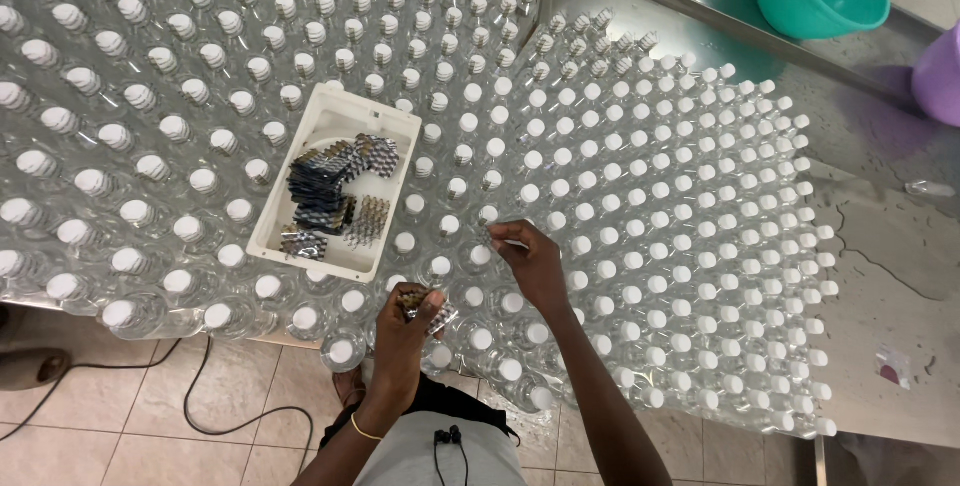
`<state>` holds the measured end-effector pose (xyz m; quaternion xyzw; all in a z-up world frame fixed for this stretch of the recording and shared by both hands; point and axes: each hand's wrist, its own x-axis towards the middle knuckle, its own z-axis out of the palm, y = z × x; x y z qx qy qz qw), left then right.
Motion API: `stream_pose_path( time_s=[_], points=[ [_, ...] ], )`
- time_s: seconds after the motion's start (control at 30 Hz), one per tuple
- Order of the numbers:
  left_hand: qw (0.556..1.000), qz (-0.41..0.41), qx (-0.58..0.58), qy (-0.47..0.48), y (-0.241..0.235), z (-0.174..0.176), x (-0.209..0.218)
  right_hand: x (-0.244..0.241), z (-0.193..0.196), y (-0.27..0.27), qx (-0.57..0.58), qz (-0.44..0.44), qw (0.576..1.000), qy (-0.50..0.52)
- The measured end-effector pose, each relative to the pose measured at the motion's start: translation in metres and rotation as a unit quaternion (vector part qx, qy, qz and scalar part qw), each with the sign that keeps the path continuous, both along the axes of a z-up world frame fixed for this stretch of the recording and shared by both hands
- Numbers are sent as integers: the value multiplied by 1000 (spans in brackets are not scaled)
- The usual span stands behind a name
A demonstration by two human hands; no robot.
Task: The person stands at a table filled with empty plastic bottles and repeatedly picks up small metal objects from a white tray to place them into the bottles. The person handles the bottles and metal objects by hand throughout the task.
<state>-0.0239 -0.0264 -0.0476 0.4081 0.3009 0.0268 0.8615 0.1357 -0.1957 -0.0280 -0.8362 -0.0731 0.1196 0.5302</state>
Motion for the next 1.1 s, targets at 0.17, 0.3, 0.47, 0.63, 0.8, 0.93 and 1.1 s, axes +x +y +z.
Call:
stream_pose_path(
  time_s=[0.17,0.3,0.47,0.63,0.8,0.93,1.1],
  points=[
    [1000,-11,-8,-17,-4,-2,2,4,4,-6,25,21,999,12],
    [1000,-19,-3,-1,-7,0,4,0,-3,-9,7,39,999,31],
    [1000,-18,-3,3,-7,-1,5,-12,10,-4,-37,93,995,-16],
    [999,-25,7,29,-6,1,4,-11,-24,-16,-145,190,954,-180],
    [1000,-11,-20,3,-4,3,0,-7,-7,-13,-146,202,956,-157],
    [998,-26,-43,22,1,8,-3,-5,-7,-15,-176,215,950,-144],
    [999,-32,-38,16,2,5,-7,0,-17,-14,-218,240,933,-158]
  ],
)
